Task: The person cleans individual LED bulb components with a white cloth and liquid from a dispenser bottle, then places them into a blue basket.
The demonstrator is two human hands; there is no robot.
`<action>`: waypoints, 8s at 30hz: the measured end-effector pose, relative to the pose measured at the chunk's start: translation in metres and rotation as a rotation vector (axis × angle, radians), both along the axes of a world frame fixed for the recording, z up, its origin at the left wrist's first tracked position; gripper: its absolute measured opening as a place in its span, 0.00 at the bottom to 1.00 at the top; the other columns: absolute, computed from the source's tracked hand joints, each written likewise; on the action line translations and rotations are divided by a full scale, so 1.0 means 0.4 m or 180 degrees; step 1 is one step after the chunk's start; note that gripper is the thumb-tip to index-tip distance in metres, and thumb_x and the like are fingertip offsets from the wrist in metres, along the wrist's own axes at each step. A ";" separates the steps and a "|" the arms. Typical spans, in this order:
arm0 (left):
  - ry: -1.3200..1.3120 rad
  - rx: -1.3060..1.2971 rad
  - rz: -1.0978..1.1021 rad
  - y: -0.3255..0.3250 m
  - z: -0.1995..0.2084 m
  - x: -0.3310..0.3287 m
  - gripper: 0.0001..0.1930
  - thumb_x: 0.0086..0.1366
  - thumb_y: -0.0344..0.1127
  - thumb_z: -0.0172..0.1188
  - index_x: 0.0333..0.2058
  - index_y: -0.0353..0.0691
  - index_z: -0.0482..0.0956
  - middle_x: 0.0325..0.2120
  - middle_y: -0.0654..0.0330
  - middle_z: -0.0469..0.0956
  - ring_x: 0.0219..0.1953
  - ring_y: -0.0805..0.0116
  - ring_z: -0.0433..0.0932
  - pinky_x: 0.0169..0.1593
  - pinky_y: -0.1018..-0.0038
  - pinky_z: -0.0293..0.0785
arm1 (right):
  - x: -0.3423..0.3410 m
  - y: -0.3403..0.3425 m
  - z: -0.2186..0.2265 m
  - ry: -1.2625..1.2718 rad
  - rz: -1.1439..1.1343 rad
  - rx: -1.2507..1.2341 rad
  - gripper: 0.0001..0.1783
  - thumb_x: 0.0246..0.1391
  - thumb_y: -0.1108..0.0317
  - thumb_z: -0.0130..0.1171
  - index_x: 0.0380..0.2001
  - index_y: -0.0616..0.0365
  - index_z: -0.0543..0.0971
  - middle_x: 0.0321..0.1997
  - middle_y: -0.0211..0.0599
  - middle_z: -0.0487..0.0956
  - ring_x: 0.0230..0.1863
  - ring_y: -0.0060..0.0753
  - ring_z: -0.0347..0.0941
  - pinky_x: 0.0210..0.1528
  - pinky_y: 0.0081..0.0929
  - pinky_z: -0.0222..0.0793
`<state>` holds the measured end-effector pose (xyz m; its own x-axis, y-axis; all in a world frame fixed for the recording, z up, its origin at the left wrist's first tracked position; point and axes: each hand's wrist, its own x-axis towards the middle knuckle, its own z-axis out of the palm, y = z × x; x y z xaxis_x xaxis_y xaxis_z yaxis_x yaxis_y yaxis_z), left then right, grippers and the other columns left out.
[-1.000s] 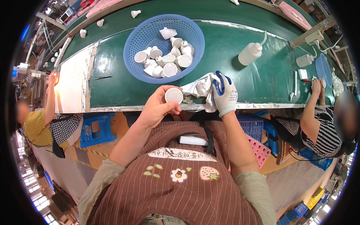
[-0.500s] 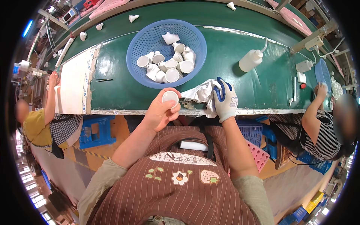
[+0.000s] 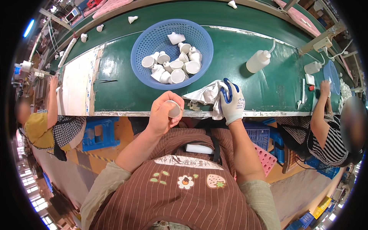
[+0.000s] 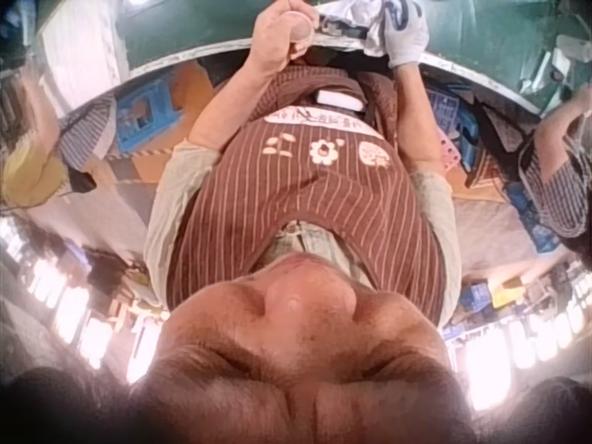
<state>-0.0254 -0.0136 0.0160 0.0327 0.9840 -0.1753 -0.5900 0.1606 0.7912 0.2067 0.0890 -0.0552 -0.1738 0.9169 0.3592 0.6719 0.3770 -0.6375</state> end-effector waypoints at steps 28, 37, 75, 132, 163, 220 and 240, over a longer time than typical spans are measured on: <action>0.0263 -0.0070 -0.0160 -0.021 0.010 -0.009 0.07 0.66 0.28 0.43 0.38 0.33 0.70 0.33 0.53 0.74 0.16 0.79 0.66 0.14 0.83 0.63 | -0.003 -0.010 -0.008 0.0100 0.0020 0.0027 0.20 0.55 0.69 0.61 0.52 0.56 0.79 0.48 0.46 0.79 0.49 0.51 0.77 0.52 0.38 0.72; 0.0063 0.0015 -0.0212 0.017 0.030 -0.008 0.08 0.67 0.30 0.45 0.37 0.32 0.70 0.32 0.54 0.74 0.16 0.78 0.66 0.14 0.82 0.62 | -0.001 0.033 0.015 0.0105 -0.0024 0.0023 0.21 0.54 0.68 0.61 0.53 0.55 0.79 0.49 0.48 0.79 0.50 0.53 0.76 0.53 0.39 0.71; 0.4996 0.0949 0.0095 -0.009 -0.159 -0.064 0.33 0.52 0.35 0.69 0.57 0.36 0.70 0.44 0.49 0.75 0.47 0.50 0.76 0.51 0.58 0.75 | -0.364 0.204 0.236 -0.1022 0.1338 -0.0210 0.25 0.53 0.60 0.65 0.53 0.56 0.78 0.52 0.47 0.79 0.55 0.53 0.73 0.58 0.41 0.68; 0.4318 0.1183 0.0547 -0.035 -0.201 -0.103 0.29 0.46 0.38 0.75 0.49 0.40 0.78 0.43 0.54 0.78 0.47 0.52 0.77 0.52 0.61 0.73 | -0.393 0.141 0.307 -0.2586 0.1722 -0.0931 0.22 0.54 0.57 0.59 0.53 0.46 0.78 0.65 0.42 0.71 0.64 0.45 0.67 0.66 0.41 0.61; 0.0589 -0.0819 -0.0064 0.004 -0.006 0.015 0.16 0.68 0.36 0.63 0.47 0.30 0.74 0.34 0.58 0.79 0.34 0.73 0.78 0.41 0.73 0.80 | -0.054 -0.086 0.263 -0.1321 0.0945 0.0916 0.23 0.43 0.66 0.66 0.47 0.40 0.82 0.53 0.37 0.75 0.54 0.44 0.70 0.56 0.44 0.66; 0.1420 0.0084 -0.0800 0.053 -0.016 0.204 0.18 0.73 0.45 0.50 0.43 0.32 0.68 0.23 0.51 0.76 0.20 0.60 0.78 0.25 0.66 0.76 | 0.018 -0.079 0.251 0.0461 0.0385 -0.1004 0.16 0.57 0.73 0.55 0.48 0.68 0.78 0.43 0.52 0.82 0.45 0.49 0.79 0.51 0.34 0.72; 0.4482 -0.0580 0.0894 0.587 0.004 -0.223 0.35 0.66 0.62 0.52 0.55 0.33 0.74 0.45 0.42 0.79 0.47 0.51 0.81 0.49 0.59 0.77 | 0.163 0.021 -0.068 -0.0337 -0.0791 -0.0388 0.24 0.58 0.61 0.59 0.55 0.61 0.76 0.54 0.52 0.78 0.55 0.55 0.74 0.59 0.43 0.67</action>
